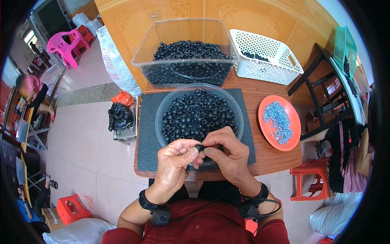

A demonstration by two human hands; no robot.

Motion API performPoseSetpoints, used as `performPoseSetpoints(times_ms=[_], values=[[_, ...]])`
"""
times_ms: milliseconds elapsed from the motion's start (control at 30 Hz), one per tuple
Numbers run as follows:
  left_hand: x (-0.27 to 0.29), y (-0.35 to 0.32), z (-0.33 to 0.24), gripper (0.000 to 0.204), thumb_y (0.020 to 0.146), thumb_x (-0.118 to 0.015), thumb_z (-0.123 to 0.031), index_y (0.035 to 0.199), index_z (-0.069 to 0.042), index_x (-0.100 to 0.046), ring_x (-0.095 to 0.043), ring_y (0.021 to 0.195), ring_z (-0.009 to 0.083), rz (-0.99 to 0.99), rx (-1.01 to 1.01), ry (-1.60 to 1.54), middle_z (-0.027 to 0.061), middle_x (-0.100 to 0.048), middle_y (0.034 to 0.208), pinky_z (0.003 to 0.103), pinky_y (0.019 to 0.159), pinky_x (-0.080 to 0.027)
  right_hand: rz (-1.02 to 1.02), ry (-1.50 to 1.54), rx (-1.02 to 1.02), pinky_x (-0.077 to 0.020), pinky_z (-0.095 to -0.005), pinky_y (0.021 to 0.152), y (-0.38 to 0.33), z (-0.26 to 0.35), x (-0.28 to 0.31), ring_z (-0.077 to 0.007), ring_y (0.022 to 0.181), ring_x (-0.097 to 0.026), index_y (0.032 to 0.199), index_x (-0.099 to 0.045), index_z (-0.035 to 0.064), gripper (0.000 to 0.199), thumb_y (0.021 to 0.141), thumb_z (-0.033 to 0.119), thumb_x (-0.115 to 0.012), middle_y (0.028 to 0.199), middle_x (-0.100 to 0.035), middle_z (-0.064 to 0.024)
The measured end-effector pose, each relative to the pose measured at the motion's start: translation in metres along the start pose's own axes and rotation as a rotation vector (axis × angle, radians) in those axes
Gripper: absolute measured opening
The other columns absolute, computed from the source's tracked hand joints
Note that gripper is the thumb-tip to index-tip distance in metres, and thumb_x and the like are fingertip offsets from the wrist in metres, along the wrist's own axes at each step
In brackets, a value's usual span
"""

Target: The person is assembling small black rubber or plastic industrial components by fitting a small blue plastic part into a circular opening.

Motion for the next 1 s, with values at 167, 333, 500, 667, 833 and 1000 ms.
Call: performPoseSetpoints(times_ms=[167,333,500,667,833,1000], values=[[-0.003,0.001,0.007,0.016,0.087,-0.06,-0.006,0.1,0.004,-0.061,-0.062,0.069,0.0149,0.021,0.078,-0.056,0.0119,-0.066,0.082,0.026,0.06,-0.048,0.014,-0.016,0.013,-0.043,-0.0282,0.068,0.002,0.001,0.0,-0.0173,0.08,-0.052,0.087,-0.064,0.004,0.017,0.071,-0.002,-0.067,0.087,-0.061,-0.0052],[-0.003,0.001,0.01,0.016,0.087,-0.06,-0.006,0.1,0.004,-0.061,-0.062,0.069,0.0149,0.017,0.1,-0.038,0.0118,-0.066,0.082,0.026,0.06,-0.048,0.026,-0.018,0.0,-0.0437,-0.028,0.069,0.002,-0.005,0.001,-0.0171,0.081,-0.052,0.087,-0.064,0.004,0.016,0.072,-0.001,-0.066,0.088,-0.061,-0.0051],[-0.003,0.002,0.011,0.016,0.087,-0.059,-0.006,0.1,0.003,-0.061,-0.062,0.069,0.0149,0.031,0.112,-0.041,0.0118,-0.066,0.082,0.026,0.061,-0.048,0.02,0.095,-0.082,-0.0439,-0.0279,0.07,-0.001,-0.012,-0.003,-0.0164,0.081,-0.053,0.088,-0.065,0.0037,0.016,0.073,-0.001,-0.066,0.089,-0.06,-0.005],[-0.004,0.002,0.014,0.016,0.088,-0.058,-0.006,0.102,0.003,-0.06,-0.062,0.07,0.0153,0.052,0.151,-0.091,0.0118,-0.066,0.083,0.026,0.062,-0.048,-0.016,0.096,-0.08,-0.0434,-0.0269,0.07,-0.003,-0.012,-0.001,-0.0156,0.08,-0.052,0.088,-0.065,0.0029,0.016,0.073,-0.001,-0.067,0.089,-0.06,-0.0052],[-0.007,0.001,0.014,0.017,0.088,-0.058,-0.006,0.103,0.002,-0.06,-0.061,0.07,0.0151,0.064,0.143,-0.116,0.0116,-0.065,0.084,0.026,0.062,-0.047,-0.045,0.064,-0.033,-0.0429,-0.0267,0.069,-0.003,-0.009,0.001,-0.0155,0.082,-0.052,0.088,-0.065,0.0034,0.017,0.073,-0.001,-0.068,0.089,-0.06,-0.0049],[-0.009,0.0,0.012,0.018,0.089,-0.058,-0.007,0.104,0.002,-0.06,-0.06,0.07,0.0137,0.064,0.137,-0.081,0.0097,-0.064,0.082,0.026,0.062,-0.047,-0.076,0.138,-0.071,-0.0422,-0.0282,0.072,-0.006,-0.012,0.002,-0.0162,0.085,-0.051,0.089,-0.065,0.0043,0.018,0.072,-0.001,-0.068,0.09,-0.06,-0.0047]])
Point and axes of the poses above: each hand's wrist, its own y-axis towards the middle knuckle, its own x-axis out of the back of the hand, z = x × y, the point moved 10 cm from there along y, towards the middle knuckle
